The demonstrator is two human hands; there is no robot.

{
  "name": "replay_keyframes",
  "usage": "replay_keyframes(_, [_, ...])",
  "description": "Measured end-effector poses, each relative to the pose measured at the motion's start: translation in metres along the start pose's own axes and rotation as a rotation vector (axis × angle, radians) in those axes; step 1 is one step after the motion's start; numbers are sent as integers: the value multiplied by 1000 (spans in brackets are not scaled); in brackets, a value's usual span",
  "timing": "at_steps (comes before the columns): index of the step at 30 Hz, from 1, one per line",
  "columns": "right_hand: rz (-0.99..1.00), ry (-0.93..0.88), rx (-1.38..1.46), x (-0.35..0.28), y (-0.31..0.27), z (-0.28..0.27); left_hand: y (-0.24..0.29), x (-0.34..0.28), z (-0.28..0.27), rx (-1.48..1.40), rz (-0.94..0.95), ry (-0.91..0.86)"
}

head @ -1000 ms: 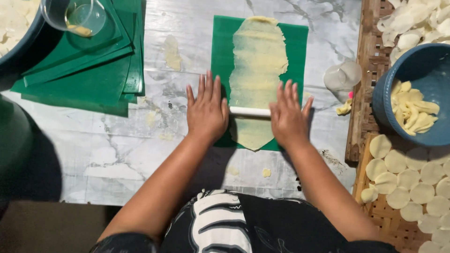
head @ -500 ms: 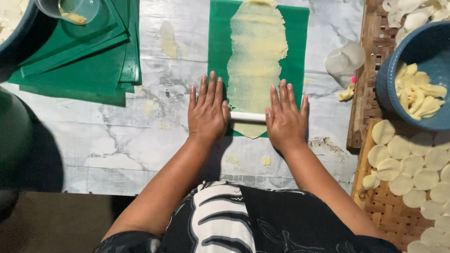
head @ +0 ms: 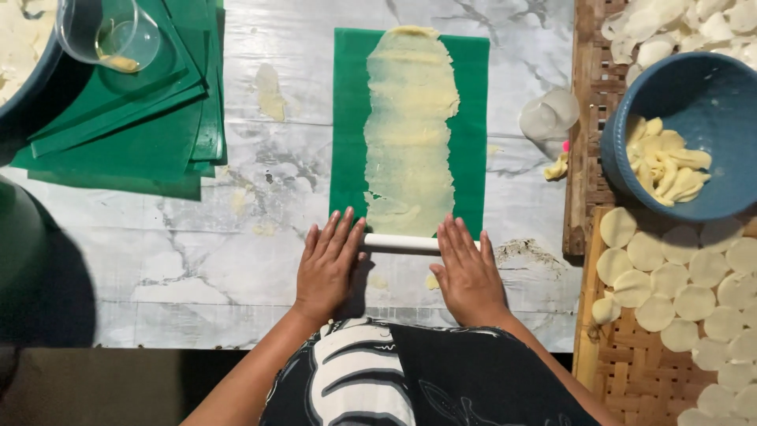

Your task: Rolling out small pieces of dough into thin sheets on a green plastic mat using a roller.

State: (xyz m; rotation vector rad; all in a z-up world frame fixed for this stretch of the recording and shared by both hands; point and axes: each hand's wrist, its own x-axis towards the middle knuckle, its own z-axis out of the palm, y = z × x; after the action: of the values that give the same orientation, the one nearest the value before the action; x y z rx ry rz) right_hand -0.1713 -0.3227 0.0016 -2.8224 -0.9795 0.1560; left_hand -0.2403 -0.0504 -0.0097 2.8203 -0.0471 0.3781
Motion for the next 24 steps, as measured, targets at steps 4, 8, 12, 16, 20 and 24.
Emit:
replay_keyframes(4, [54, 106, -21, 52, 8, -4, -2, 50, 7, 105, -59, -112])
replay_keyframes(8, [106, 225, -55, 120, 20, -10, -14, 114, 6, 43, -198, -190])
replay_keyframes(12, [156, 228, -32, 168, 33, -16, -33, 159, 15, 27, -300, -241])
replay_keyframes(16, [117, 265, -61, 137, 14, -22, -14, 125, -2, 44, -268, -198])
replay_keyframes(20, [127, 229, -43, 109, 6, -14, -12, 98, 5, 56, -242, -193])
replay_keyframes(24, [107, 284, 299, 115, 26, -25, -25, 109, 20, 31, -239, -129])
